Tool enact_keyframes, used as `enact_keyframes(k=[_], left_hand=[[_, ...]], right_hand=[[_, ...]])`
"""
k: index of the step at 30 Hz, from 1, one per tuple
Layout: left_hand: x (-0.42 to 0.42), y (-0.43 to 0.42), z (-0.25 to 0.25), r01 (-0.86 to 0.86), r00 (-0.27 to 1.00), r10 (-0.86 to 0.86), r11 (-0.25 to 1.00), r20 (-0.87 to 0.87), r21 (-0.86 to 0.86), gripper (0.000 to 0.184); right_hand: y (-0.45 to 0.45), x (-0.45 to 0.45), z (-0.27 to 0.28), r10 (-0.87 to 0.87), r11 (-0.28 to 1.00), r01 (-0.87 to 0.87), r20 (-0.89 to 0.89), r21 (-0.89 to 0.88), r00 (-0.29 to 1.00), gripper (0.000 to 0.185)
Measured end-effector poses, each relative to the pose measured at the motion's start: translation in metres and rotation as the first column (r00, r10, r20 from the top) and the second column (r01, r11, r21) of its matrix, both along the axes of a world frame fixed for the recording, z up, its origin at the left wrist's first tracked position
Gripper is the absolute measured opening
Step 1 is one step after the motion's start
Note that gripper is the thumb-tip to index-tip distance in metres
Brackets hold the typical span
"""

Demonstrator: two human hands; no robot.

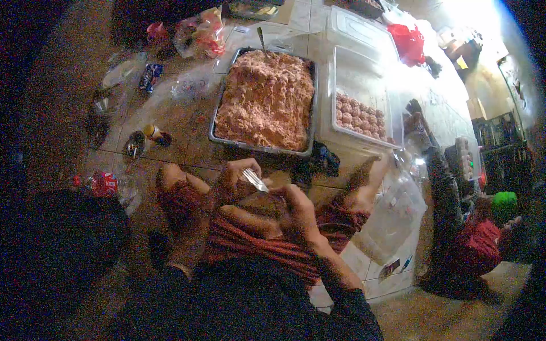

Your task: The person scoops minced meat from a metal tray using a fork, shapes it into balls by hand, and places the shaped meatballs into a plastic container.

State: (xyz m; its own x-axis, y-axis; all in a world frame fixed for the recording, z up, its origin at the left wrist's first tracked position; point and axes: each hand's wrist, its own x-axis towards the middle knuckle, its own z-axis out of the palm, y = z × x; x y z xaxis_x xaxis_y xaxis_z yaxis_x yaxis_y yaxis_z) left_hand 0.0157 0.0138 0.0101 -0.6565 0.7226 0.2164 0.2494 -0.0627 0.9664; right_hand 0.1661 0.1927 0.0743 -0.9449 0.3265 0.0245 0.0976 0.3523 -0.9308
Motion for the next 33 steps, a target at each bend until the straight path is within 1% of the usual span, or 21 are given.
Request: enact_keyframes(k=[2, 4, 6, 7, 8, 9, 11, 12, 13, 14, 15, 16, 17, 19, 20, 22, 23, 26, 28, 31, 33], left_hand=[[0.003, 0.004, 0.005, -0.115, 0.993, 0.108, 0.984, -0.055, -0.139, 0.035], [0.000, 0.006, -0.007, 0.023, 0.944, -0.007, 0.999, 0.331, -0.043, 0.042], [0.003, 0.002, -0.001, -0.173, 0.978, 0.156, 0.978, -0.141, -0.120, 0.042], [0.002, 0.014, -0.006, -0.216, 0.976, 0.208, 0.958, -0.059, -0.187, 0.038], [0.004, 0.018, -0.009, -0.215, 0.976, 0.206, 0.959, -0.063, -0.183, 0.038], [0.005, 0.019, -0.012, -0.222, 0.974, 0.224, 0.974, -0.042, 0.041, 0.037], [0.007, 0.009, 0.008, -0.164, 0.986, 0.165, 0.953, 0.015, 0.255, 0.039], [-0.003, 0.004, -0.002, -0.163, 0.986, 0.165, 0.953, 0.010, 0.255, 0.039], [-0.015, 0.004, 0.006, -0.053, 0.995, 0.057, 0.998, 0.083, -0.045, 0.039], [-0.007, 0.004, 0.013, -0.088, 0.989, 0.113, 0.970, 0.100, -0.229, 0.039], [0.001, 0.005, 0.021, -0.097, 0.982, 0.155, 0.908, 0.111, -0.407, 0.040], [0.001, 0.004, 0.019, -0.100, 0.983, 0.154, 0.909, 0.104, -0.404, 0.040], [-0.001, 0.002, 0.018, -0.120, 0.991, 0.128, 0.979, 0.038, -0.166, 0.038], [0.005, -0.006, 0.019, -0.084, 0.993, 0.079, 0.995, 0.084, 0.050, 0.037], [0.003, -0.006, 0.014, -0.084, 0.993, 0.080, 0.995, 0.083, 0.049, 0.037], [-0.003, -0.003, 0.008, -0.030, 1.000, 0.030, 0.997, -0.009, -0.067, 0.032], [0.001, 0.002, 0.011, -0.102, 0.994, 0.107, 0.978, 0.016, -0.181, 0.027], [0.001, -0.003, 0.019, -0.167, 0.986, 0.166, 0.979, -0.017, -0.117, 0.025], [0.002, -0.004, 0.018, -0.136, 0.991, 0.135, 0.978, -0.013, -0.158, 0.024], [-0.001, -0.006, 0.028, -0.067, 0.997, 0.069, 0.996, -0.038, 0.056, 0.027], [-0.012, -0.007, 0.005, -0.014, 1.000, 0.014, 0.999, -0.007, -0.036, 0.030]], right_hand=[[-0.006, -0.005, 0.002, 0.095, 0.980, -0.098, 0.024, 0.173, 0.995, 0.009], [-0.007, -0.005, 0.011, 0.007, 0.983, 0.006, -0.073, 0.182, 0.997, 0.009], [-0.003, -0.006, 0.013, 0.106, 0.941, -0.079, -0.066, 0.329, 0.992, 0.008], [-0.007, -0.009, 0.009, 0.172, 0.963, -0.158, -0.046, 0.217, 0.984, 0.008], [-0.007, -0.008, 0.011, 0.170, 0.963, -0.155, -0.050, 0.219, 0.984, 0.008], [-0.005, -0.007, 0.015, 0.109, 0.968, -0.090, -0.072, 0.236, 0.991, 0.007], [-0.003, -0.008, 0.016, -0.019, 0.984, 0.045, -0.146, 0.172, 0.989, 0.006], [-0.003, -0.011, 0.014, -0.019, 0.984, 0.045, -0.150, 0.170, 0.988, 0.006], [-0.002, -0.014, 0.012, 0.112, 0.960, -0.075, -0.127, 0.269, 0.986, 0.005], [-0.003, -0.014, 0.013, 0.239, 0.912, -0.192, -0.089, 0.362, 0.967, 0.005], [-0.012, -0.014, 0.014, 0.199, 0.929, -0.170, -0.057, 0.328, 0.978, 0.006], [-0.009, -0.014, 0.013, 0.199, 0.928, -0.167, -0.064, 0.332, 0.978, 0.006], [-0.006, -0.014, 0.010, 0.109, 0.965, -0.080, -0.104, 0.249, 0.989, 0.007], [-0.011, -0.013, 0.036, -0.056, 0.991, 0.062, -0.053, 0.116, 0.997, 0.008], [-0.011, -0.013, 0.032, -0.055, 0.992, 0.061, -0.054, 0.115, 0.997, 0.008], [-0.009, -0.012, 0.015, 0.184, 0.944, -0.161, -0.052, 0.289, 0.982, 0.007], [-0.010, -0.014, 0.008, 0.161, 0.946, -0.146, -0.028, 0.290, 0.987, 0.007], [-0.003, -0.012, 0.023, 0.074, 0.982, -0.066, -0.036, 0.177, 0.997, 0.007], [-0.003, -0.013, 0.021, 0.040, 0.991, -0.030, -0.073, 0.134, 0.997, 0.007], [-0.004, -0.013, 0.027, 0.026, 0.983, -0.018, -0.042, 0.182, 0.999, 0.007], [-0.004, -0.007, 0.018, -0.001, 0.990, 0.001, 0.000, 0.139, 1.000, 0.007]])
